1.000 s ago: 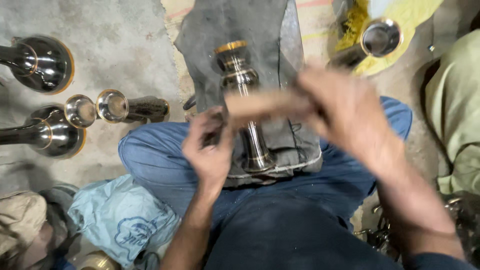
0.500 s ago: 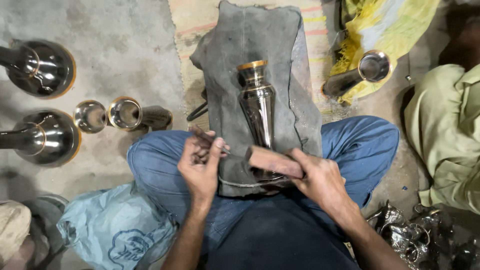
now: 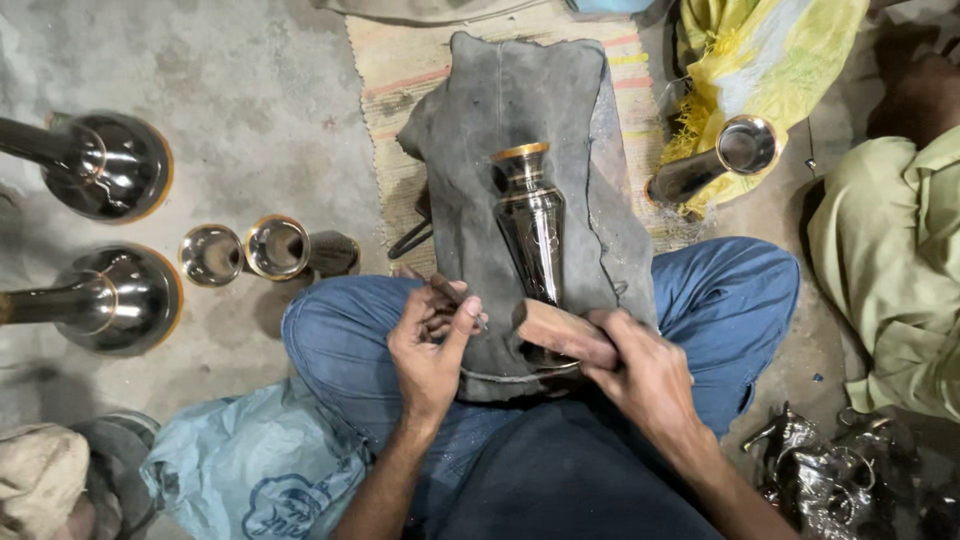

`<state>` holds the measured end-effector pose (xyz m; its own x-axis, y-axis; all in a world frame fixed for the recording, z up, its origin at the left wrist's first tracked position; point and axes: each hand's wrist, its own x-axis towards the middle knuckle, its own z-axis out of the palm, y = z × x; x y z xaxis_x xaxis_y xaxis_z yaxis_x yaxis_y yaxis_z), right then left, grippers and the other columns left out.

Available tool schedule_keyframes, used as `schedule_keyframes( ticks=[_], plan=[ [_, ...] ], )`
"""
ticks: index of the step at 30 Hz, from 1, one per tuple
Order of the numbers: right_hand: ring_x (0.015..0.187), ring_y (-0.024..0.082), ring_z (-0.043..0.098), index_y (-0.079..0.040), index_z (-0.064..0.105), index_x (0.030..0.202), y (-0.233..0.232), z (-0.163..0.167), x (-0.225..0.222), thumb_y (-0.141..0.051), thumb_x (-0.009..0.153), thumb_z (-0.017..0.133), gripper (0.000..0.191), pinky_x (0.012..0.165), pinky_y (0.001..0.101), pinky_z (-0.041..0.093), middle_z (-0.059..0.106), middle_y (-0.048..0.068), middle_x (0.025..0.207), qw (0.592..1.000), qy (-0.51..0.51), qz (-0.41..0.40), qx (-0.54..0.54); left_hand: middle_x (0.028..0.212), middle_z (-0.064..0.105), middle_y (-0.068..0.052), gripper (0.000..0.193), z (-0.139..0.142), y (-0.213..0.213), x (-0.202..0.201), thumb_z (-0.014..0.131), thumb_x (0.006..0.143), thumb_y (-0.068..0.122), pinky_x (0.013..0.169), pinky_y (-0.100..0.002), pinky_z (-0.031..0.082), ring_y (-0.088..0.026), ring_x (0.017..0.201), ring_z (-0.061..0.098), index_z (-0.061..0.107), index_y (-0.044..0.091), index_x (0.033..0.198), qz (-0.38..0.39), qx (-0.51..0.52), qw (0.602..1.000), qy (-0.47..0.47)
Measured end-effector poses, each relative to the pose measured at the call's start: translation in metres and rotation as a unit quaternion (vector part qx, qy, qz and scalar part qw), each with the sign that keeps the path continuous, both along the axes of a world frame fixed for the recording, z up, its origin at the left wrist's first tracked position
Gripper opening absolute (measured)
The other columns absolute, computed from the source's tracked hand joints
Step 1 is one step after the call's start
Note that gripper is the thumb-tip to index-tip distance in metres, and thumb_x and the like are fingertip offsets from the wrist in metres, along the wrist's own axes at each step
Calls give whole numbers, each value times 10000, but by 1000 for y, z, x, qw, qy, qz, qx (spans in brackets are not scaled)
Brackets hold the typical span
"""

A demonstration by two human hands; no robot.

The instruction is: The person uses a chisel and wooden mallet to engrave decorative patterns onto a silver-colored metal vessel. They repeatedly strike the chisel along the vessel's surface, rotating it to work on different sections.

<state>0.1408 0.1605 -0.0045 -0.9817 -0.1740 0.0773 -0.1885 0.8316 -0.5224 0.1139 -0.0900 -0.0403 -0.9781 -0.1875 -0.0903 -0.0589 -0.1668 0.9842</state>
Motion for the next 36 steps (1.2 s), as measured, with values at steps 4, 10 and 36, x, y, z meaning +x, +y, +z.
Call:
schedule_keyframes(
  ticks=[4, 10, 36],
  plan=[
    [822, 328, 718, -74, 629, 1058, -4, -4, 7, -87, 707, 831, 405, 694, 408, 565, 706, 138, 925, 996, 72, -7, -47, 925, 738, -70, 224, 1, 0, -3, 739, 959, 48, 713, -259, 630, -121, 806, 741, 659, -27, 1154, -13, 2, 1000, -7],
    [794, 328, 721, -38, 662, 1052, -1, -21, -1, -55, 656, 827, 429, 674, 409, 552, 720, 137, 867, 998, 56, -23, -27, 921, 739, -62, 219, -3, 13, -14, 728, 953, 48, 698, -243, 626, -113, 807, 742, 653, -9, 1151, -39, 39, 998, -24],
    [860, 351, 751, 6, 684, 1082, 38, -19, -15, -54, 662, 853, 456, 710, 392, 601, 723, 171, 969, 986, 31, 66, -153, 888, 738, -71, 220, 34, 32, -48, 723, 955, 55, 667, -250, 618, -125, 791, 739, 659, -5, 1157, 46, -9, 999, -18]
  ],
)
